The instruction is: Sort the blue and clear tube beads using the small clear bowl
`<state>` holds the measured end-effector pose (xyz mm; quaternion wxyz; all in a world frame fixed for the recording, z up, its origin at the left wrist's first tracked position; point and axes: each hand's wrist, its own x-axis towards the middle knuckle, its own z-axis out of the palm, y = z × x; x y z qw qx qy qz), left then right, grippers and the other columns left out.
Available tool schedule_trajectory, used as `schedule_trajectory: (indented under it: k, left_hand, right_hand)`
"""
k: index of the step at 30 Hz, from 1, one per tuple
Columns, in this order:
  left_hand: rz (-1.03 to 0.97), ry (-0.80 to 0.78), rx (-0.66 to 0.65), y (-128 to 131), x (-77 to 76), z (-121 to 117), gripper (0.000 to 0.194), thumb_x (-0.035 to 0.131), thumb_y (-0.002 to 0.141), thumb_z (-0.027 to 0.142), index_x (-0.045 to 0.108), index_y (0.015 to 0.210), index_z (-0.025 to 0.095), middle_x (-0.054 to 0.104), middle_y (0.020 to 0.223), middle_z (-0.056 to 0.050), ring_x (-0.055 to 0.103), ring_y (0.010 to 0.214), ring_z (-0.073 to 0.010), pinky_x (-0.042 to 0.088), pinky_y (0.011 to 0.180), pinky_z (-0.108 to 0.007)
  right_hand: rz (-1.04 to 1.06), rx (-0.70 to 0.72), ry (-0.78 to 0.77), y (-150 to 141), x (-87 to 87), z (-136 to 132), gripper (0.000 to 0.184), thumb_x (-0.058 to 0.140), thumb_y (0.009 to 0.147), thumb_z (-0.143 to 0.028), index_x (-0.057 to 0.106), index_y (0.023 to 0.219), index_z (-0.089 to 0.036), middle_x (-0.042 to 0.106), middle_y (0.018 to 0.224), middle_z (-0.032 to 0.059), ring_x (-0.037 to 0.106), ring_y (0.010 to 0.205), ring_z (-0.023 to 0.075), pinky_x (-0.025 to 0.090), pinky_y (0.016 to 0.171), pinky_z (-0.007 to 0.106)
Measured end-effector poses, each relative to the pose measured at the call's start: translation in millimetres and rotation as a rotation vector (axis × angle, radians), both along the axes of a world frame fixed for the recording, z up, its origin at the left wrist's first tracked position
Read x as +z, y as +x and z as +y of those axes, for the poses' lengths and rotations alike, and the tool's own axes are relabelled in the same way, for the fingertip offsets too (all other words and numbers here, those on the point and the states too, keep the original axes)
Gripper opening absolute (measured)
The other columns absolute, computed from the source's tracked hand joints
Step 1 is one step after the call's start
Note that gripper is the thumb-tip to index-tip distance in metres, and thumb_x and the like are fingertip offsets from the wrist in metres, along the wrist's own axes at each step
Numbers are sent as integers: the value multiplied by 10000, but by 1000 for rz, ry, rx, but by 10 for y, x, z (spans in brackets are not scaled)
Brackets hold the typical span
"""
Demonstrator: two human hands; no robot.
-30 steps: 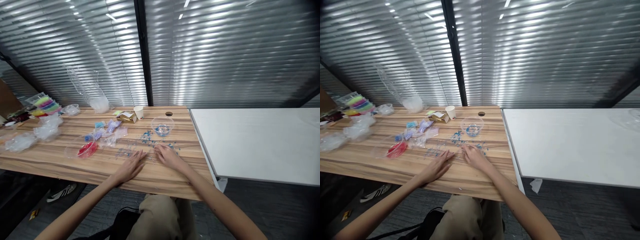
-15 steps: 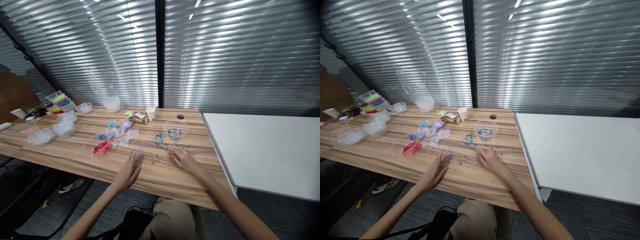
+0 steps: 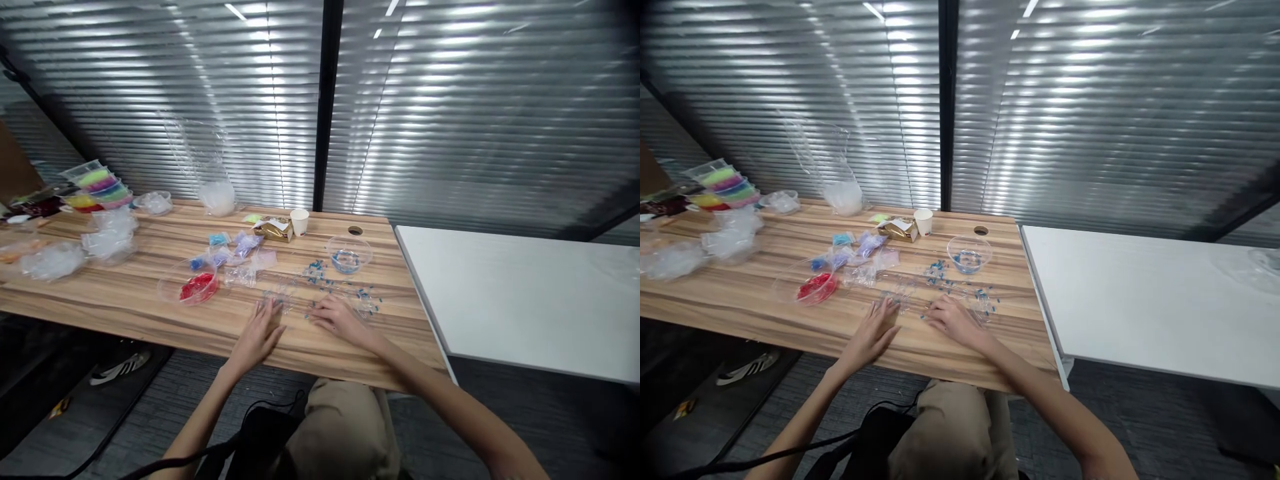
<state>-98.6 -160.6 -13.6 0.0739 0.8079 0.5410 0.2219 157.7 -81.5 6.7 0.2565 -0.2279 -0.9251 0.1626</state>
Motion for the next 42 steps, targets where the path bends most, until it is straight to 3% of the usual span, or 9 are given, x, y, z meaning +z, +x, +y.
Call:
schedule_trajectory:
  k: [3,6,11,14,17,24,31,42]
  left_hand:
    - [-80,-52,42,-60,-50,9,435,406,936,366,414,1331,183,386,1424,-99,229,1371,-251,168,1122,-504]
    - [-134,-40,36,-81,-72,26,379,409,930,336,484,1270,186,465,1368,-89,295,1344,-250,185,1116,-504]
    - [-194,85,135,11,-26,168,347,437,914,265,495,1247,189,617,1159,-85,554,1096,-216,430,953,-386]
    - [-161,104,219,87,4,299,214,443,911,244,626,989,166,652,955,-94,590,916,-226,462,829,-370]
    - [-121,118,294,135,9,388,207,475,897,244,635,798,157,624,831,-93,566,833,-237,446,767,-375]
    - [-111,145,331,131,-20,431,134,519,863,207,636,814,163,612,831,-80,543,850,-235,422,765,-356]
    - [-141,162,299,116,-7,417,138,531,867,229,648,854,157,626,835,-64,547,846,-214,423,763,-333]
    - [-105,111,275,228,49,384,143,538,861,256,655,821,184,629,864,-61,539,868,-226,401,800,-356]
  right_hand:
    - [-112,26,-4,-205,43,16,130,587,872,-243,672,951,-182,649,938,62,551,928,191,414,863,337]
    - [-185,36,-4,-319,73,97,98,628,843,-243,679,862,-162,648,866,64,557,875,193,403,846,341]
    - [-218,37,-29,-409,153,171,80,703,777,-234,688,762,-156,654,767,45,574,808,184,408,783,294]
    - [-210,-2,-72,-478,161,133,44,718,756,-219,705,764,-178,668,746,27,586,776,176,412,731,263]
    - [-192,-71,-110,-559,139,59,40,707,761,-228,716,782,-196,682,750,21,597,762,174,414,703,252]
    - [-142,-232,-142,-677,45,-136,71,652,793,-146,710,807,-185,687,792,36,590,787,181,417,706,256]
    - [-75,-323,-141,-667,-17,-265,54,650,820,-219,680,855,-191,661,873,45,546,904,200,404,784,294]
    - [18,-296,-216,-520,-87,-192,192,723,756,-261,690,938,-212,684,971,35,572,948,200,410,841,318]
